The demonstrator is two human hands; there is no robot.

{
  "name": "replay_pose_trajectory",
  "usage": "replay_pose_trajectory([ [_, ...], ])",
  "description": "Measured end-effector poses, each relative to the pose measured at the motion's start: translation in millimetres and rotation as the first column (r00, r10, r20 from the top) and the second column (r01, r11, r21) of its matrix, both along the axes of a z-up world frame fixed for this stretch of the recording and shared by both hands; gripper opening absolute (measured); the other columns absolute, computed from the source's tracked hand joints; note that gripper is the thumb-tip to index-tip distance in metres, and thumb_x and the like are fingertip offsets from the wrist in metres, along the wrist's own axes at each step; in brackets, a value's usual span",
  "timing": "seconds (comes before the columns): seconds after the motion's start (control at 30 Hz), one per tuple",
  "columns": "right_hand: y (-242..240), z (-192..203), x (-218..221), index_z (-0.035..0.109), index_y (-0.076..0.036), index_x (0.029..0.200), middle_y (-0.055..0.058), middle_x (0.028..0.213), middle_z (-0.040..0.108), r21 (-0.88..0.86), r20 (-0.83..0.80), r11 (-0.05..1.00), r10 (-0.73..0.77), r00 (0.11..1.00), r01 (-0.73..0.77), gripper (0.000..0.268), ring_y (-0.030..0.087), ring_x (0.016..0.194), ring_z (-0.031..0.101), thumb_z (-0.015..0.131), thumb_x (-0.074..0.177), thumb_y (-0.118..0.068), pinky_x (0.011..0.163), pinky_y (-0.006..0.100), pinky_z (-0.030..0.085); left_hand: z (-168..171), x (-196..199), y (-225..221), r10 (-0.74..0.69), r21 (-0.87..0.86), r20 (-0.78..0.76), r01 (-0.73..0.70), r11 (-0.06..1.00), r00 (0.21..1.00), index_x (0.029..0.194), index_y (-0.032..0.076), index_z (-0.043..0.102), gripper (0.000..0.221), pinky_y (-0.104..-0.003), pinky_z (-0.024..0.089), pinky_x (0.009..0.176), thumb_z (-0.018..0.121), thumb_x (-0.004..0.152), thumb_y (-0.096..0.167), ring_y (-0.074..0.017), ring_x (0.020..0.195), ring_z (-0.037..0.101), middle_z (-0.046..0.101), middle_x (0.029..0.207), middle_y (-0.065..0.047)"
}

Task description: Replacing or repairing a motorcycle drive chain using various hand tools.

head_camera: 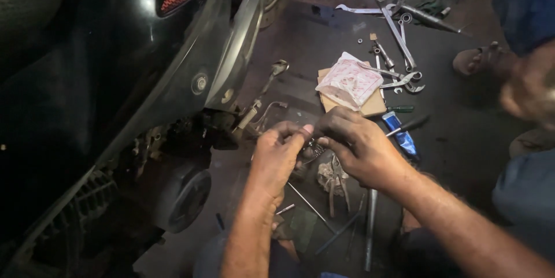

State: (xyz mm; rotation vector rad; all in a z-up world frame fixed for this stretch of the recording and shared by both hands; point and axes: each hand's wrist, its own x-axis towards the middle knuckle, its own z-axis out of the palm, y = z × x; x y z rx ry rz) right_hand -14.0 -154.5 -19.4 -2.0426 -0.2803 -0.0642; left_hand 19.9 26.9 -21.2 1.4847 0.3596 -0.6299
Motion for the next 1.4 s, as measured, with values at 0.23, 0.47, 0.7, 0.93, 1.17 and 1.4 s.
replay_pose_trajectory([
  [0.23, 11, 5, -5, 0.071, -0.004, 0.102, 0.007, 0.094, 0.074, 0.059, -0.191, 0.989, -0.119, 0.974, 0.132, 0.015, 0.02, 0.084, 0.073, 0.071, 0.089, -0.01, 0.074, 0.033, 0.057, -3, 1, 3, -0.035, 0.04, 0.026, 0.034, 0.999, 0.999, 0.086, 0.01, 0.069, 0.017, -0.022, 0.04, 0.051, 0.072, 0.093, 0.025, -0.0046, 0.06, 0.059, 0.066, 0.07, 0.003],
  [0.47, 7, -4, 2, 0.074, -0.002, 0.103, 0.006, 0.092, 0.076, 0.219, -0.499, 0.951, -0.082, 0.863, 0.216, 0.017, 0.012, 0.084, 0.071, 0.073, 0.09, -0.014, 0.077, 0.029, 0.059, -11, 2, 5, -0.051, 0.029, 0.037, 0.05, 0.998, 0.998, 0.088, 0.011, 0.068, 0.015, -0.021, 0.04, 0.052, 0.071, 0.092, 0.025, -0.004, 0.061, 0.059, 0.067, 0.071, 0.003],
  [0.7, 8, -12, -2, 0.072, 0.001, 0.106, 0.011, 0.095, 0.077, 0.459, -0.693, 0.801, 0.052, 0.719, 0.384, 0.021, 0.016, 0.086, 0.074, 0.067, 0.093, -0.014, 0.079, 0.031, 0.062, -16, 3, 2, -0.025, 0.009, 0.029, 0.025, 1.0, 0.999, 0.09, 0.011, 0.067, 0.013, -0.02, 0.039, 0.051, 0.069, 0.095, 0.023, -0.0039, 0.061, 0.057, 0.065, 0.072, 0.004],
  [0.93, 8, -2, 2, 0.067, 0.004, 0.108, 0.015, 0.099, 0.075, 0.502, -0.837, 0.599, 0.154, 0.525, 0.624, 0.023, 0.02, 0.087, 0.075, 0.063, 0.094, -0.014, 0.084, 0.032, 0.064, -19, -1, 0, -0.03, 0.017, 0.066, 0.029, 0.999, 0.997, 0.095, 0.009, 0.066, 0.014, -0.022, 0.036, 0.049, 0.068, 0.097, 0.023, -0.0038, 0.06, 0.049, 0.059, 0.073, 0.005],
  [1.17, 7, -6, 0, 0.068, 0.002, 0.104, 0.011, 0.099, 0.073, 0.521, -0.847, 0.492, 0.199, 0.493, 0.698, 0.021, 0.019, 0.089, 0.074, 0.067, 0.093, -0.016, 0.083, 0.032, 0.063, -30, -2, 0, -0.137, 0.099, 0.231, 0.117, 0.988, 0.963, 0.101, 0.008, 0.066, 0.012, -0.022, 0.045, 0.058, 0.064, 0.099, 0.02, -0.0041, 0.07, 0.054, 0.063, 0.079, 0.004],
  [1.4, 13, -5, -2, 0.069, 0.001, 0.104, 0.009, 0.097, 0.073, 0.475, -0.868, 0.51, 0.137, 0.478, 0.717, 0.019, 0.017, 0.086, 0.073, 0.07, 0.09, -0.013, 0.078, 0.03, 0.063, -28, -2, -1, -0.223, 0.165, 0.302, 0.18, 0.97, 0.927, 0.102, 0.005, 0.063, 0.013, -0.025, 0.053, 0.068, 0.062, 0.101, 0.019, -0.0067, 0.077, 0.062, 0.068, 0.084, 0.0],
])
